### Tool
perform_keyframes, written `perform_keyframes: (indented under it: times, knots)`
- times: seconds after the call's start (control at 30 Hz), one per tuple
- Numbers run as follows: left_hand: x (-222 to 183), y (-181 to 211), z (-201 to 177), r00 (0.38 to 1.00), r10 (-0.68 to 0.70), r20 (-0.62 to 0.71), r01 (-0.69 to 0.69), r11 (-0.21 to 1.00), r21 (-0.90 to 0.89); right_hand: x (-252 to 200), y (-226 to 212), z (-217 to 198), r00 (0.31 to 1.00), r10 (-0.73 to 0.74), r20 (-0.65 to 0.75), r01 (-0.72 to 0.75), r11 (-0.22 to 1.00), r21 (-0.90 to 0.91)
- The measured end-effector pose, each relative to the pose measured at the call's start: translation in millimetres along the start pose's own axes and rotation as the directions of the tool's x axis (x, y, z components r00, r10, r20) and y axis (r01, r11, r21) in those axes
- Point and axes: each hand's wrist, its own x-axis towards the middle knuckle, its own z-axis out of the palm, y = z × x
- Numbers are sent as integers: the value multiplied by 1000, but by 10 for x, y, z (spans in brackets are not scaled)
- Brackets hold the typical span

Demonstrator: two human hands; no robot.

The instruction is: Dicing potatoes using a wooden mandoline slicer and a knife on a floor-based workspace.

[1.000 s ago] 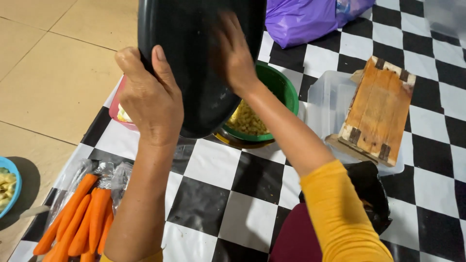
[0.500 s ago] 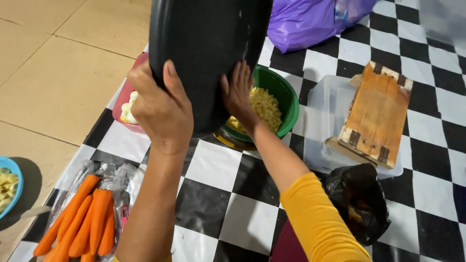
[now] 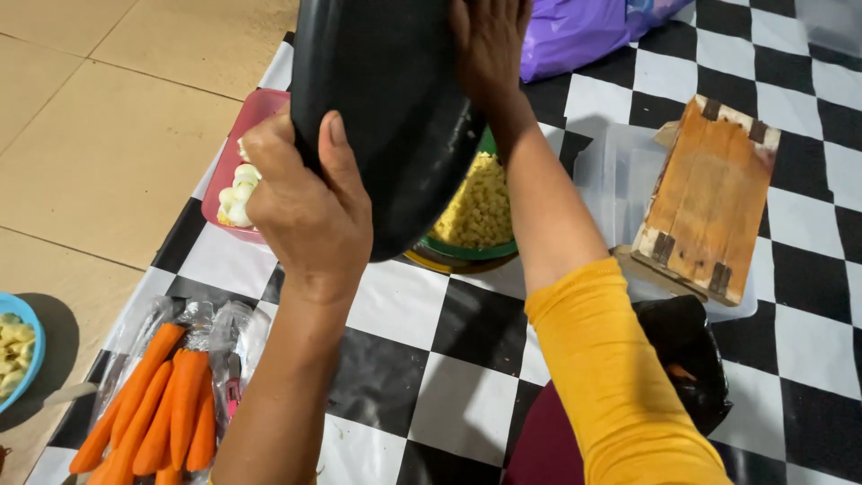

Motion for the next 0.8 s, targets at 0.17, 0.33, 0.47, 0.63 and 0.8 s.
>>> perform_keyframes:
  times: [0.17, 0.33, 0.47, 0.63, 0.8]
  knots:
    - [-12, -35, 7, 999, 8, -31, -9, 1000, -28, -1166, 241, 500, 946, 144, 291, -168, 984, 59]
    - [69, -130, -42, 998, 41, -42, -38, 997, 74, -1147, -772, -476, 877, 23, 480, -176, 944, 277]
    - [68, -86, -58, 999, 43, -29, -42, 999, 17, -672, -515, -222, 996, 52, 78, -67, 979, 191]
    - [46, 24, -125, 998, 44, -45, -44, 999, -4, -526, -197, 43, 957, 209, 199, -214, 977, 2]
    - [119, 18, -161, 992, 66, -107, -68, 998, -10, -1183, -521, -126, 935, 113, 336, -165, 977, 132]
